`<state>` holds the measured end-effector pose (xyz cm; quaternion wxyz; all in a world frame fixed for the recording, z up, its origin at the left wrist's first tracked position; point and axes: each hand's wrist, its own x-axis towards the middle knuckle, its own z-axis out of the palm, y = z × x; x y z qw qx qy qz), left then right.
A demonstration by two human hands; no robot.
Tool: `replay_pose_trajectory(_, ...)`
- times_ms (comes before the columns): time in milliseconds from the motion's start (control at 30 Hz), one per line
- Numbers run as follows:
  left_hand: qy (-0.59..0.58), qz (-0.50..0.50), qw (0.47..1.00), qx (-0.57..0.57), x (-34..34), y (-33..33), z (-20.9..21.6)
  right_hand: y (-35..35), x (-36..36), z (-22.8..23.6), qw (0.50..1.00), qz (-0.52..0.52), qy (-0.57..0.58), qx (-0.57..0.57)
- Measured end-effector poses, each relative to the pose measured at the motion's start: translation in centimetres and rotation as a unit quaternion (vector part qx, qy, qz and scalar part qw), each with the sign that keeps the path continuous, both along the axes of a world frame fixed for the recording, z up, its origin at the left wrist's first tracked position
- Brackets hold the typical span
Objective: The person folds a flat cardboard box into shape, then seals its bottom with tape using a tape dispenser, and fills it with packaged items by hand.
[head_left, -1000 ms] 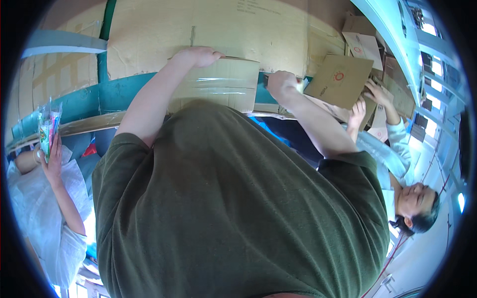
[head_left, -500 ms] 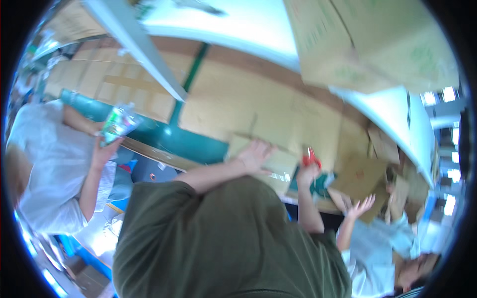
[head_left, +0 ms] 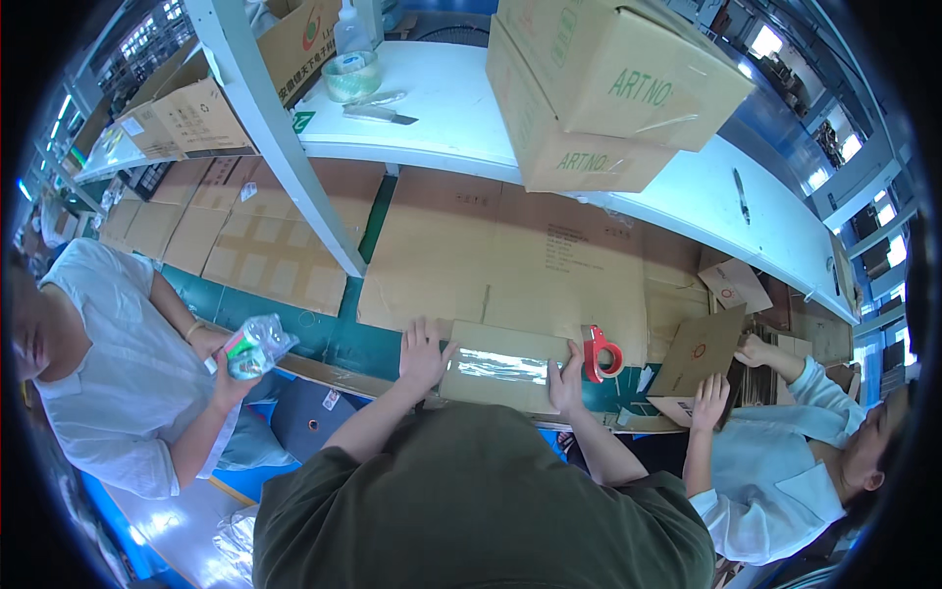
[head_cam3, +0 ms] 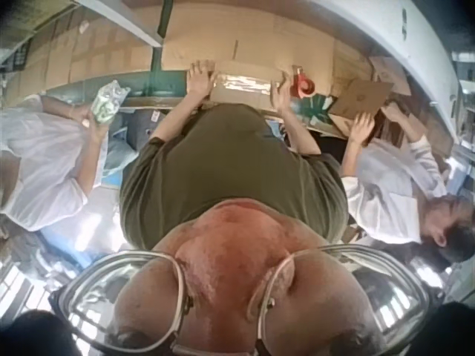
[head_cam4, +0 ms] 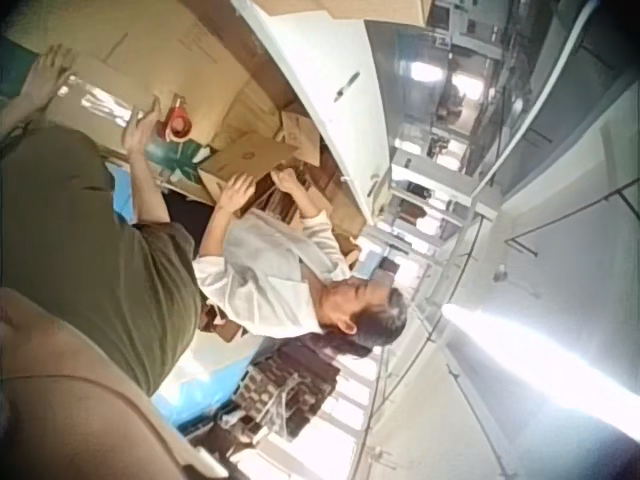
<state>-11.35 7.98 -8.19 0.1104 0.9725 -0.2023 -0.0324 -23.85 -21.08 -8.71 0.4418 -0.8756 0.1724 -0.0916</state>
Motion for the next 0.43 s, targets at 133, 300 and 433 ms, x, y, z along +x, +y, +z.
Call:
replay_pose_trajectory(133, 0.296, 0.125, 0.928, -0.189, -3.0, 0.3, -0.3, 0.3, 0.6, -1.0, 0.984, -0.06, -0.009, 0.168)
replay_pose_trajectory(300, 0.455, 0.14, 0.825, -0.304, -1.4, 0.8, -2.8, -0.3, -1.0, -1.8, 0.808, -0.149, 0.139, 0.553)
replay_pose_trajectory(433, 0.521, 0.178, 0.776, -0.307, -0.5, 0.0, -1.9, -1.7, -2.0, -5.2, 0.792, -0.048, 0.094, 0.601)
